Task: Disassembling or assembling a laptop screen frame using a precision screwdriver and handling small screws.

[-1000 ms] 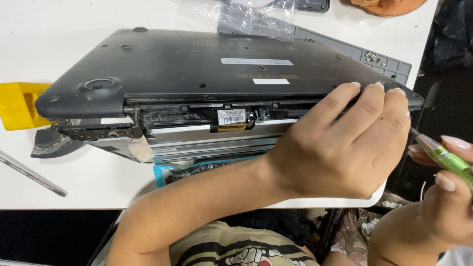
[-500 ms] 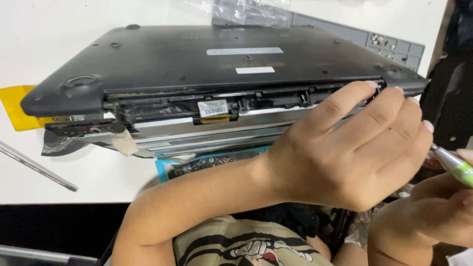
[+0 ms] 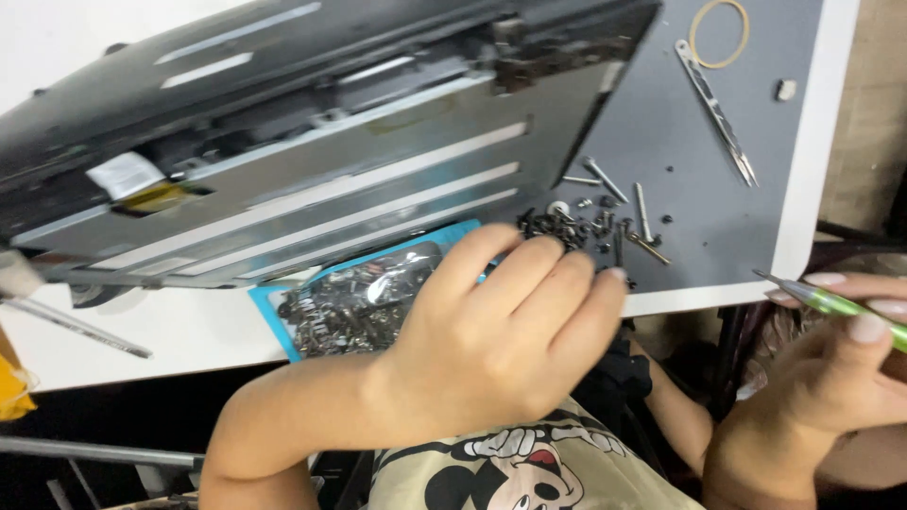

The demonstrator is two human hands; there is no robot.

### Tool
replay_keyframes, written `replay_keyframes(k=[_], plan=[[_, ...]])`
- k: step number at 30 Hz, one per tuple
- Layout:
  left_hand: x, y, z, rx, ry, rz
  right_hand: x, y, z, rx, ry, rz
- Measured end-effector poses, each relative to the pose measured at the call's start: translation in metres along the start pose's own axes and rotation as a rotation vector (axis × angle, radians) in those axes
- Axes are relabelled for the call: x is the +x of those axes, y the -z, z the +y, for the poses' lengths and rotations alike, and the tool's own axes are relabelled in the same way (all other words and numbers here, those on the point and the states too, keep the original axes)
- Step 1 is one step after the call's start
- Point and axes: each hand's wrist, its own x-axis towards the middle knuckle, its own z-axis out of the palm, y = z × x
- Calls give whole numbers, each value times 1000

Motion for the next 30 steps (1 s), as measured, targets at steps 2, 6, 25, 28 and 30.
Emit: replay_keyframes(k=[2, 6, 25, 28, 30], plan=[[-14, -37, 16, 13, 15, -78, 5, 2, 8, 52, -24, 3], [-36, -99, 35, 23, 62, -117, 10, 3, 36, 140, -51, -41], [-44, -190, 48, 246, 157, -148, 12, 8, 78, 158, -208, -101], [-51, -195, 51, 264, 165, -50, 4, 16, 88, 138, -266, -88], [-52, -194, 54, 242, 203, -53, -5, 22, 94, 68, -436, -95]])
